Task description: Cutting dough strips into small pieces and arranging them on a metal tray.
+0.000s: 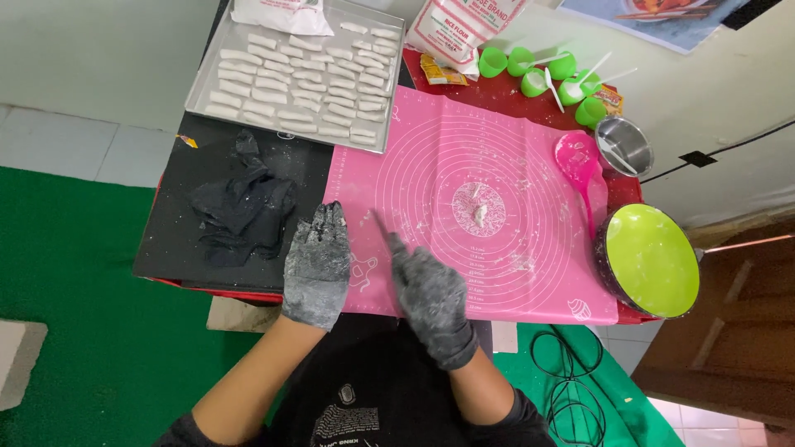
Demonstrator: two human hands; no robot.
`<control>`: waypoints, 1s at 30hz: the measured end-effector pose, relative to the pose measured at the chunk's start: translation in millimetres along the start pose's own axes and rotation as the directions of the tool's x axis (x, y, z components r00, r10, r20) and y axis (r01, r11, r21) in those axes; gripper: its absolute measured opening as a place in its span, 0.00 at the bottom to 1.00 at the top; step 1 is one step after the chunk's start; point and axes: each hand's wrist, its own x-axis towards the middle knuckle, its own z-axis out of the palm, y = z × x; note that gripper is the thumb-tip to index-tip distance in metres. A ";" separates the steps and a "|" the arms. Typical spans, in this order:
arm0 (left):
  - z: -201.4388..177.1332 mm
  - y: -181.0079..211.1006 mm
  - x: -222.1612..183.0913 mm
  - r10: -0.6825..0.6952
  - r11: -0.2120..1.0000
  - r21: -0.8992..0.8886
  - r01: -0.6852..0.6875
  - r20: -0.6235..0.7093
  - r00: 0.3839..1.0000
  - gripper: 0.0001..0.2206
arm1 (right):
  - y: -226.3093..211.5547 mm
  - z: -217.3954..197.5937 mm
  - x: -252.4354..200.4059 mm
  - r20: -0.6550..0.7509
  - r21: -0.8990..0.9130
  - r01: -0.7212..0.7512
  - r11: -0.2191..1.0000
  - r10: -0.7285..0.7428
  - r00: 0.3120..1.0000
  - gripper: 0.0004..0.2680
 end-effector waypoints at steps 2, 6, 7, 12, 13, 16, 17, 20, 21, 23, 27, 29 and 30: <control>7.7 -4.7 -1.9 0.060 0.997 0.050 -0.059 -0.022 0.998 0.31 | -6.8 -13.6 6.5 0.311 0.773 -0.286 0.567 0.055 0.949 0.12; 47.1 -8.6 -1.7 -0.003 0.960 0.280 -0.013 0.055 0.998 0.48 | -36.5 -3.7 -22.9 0.339 0.769 -0.298 0.566 0.034 0.940 0.08; 32.2 -0.5 1.8 -0.091 0.994 0.074 0.086 0.078 0.993 0.41 | -30.3 -3.0 -13.3 0.378 0.717 -0.328 0.615 0.052 0.924 0.09; -20.4 0.4 8.4 -0.112 0.979 -0.143 0.145 0.213 0.971 0.33 | -24.6 -0.3 -10.6 0.405 0.650 -0.357 0.672 0.091 0.910 0.11; 10.4 -4.7 4.1 -0.078 0.995 0.079 0.069 0.116 0.990 0.37 | -26.2 1.3 -12.2 0.387 0.647 -0.347 0.679 0.100 0.917 0.11; -0.6 4.3 5.4 -0.068 0.967 0.246 0.061 0.022 0.997 0.36 | -39.3 14.6 -20.0 0.346 0.643 -0.326 0.693 0.116 0.931 0.12; -21.3 12.3 8.5 -0.111 0.977 0.185 0.106 0.019 0.994 0.31 | -44.6 21.0 -23.5 0.328 0.640 -0.318 0.700 0.125 0.936 0.13; -65.6 15.8 12.5 -0.064 0.985 0.170 0.038 0.152 0.986 0.29 | -41.2 19.6 -23.9 0.351 0.647 -0.320 0.692 0.102 0.931 0.13; -30.1 4.5 8.0 -0.061 0.985 0.172 0.034 0.154 0.986 0.29 | -40.8 20.3 -24.5 0.355 0.646 -0.324 0.691 0.104 0.929 0.13; 40.9 -17.2 -1.4 0.032 0.947 0.319 -0.051 0.066 0.997 0.44 | -38.6 22.0 -25.6 0.379 0.658 -0.316 0.684 0.063 0.923 0.13; 27.3 -8.3 4.1 -0.099 0.995 0.009 0.098 0.054 0.994 0.36 | -26.2 47.7 -31.6 0.428 0.646 -0.349 0.679 0.057 0.902 0.14; 37.5 -17.1 -1.2 0.016 0.946 0.322 -0.037 0.067 0.998 0.41 | -7.4 44.6 -22.5 0.343 0.620 -0.330 0.712 0.132 0.930 0.12; 28.6 -15.7 -1.0 0.014 0.946 0.321 -0.035 0.065 0.998 0.41 | -12.0 46.5 -31.8 0.341 0.620 -0.328 0.713 0.131 0.931 0.12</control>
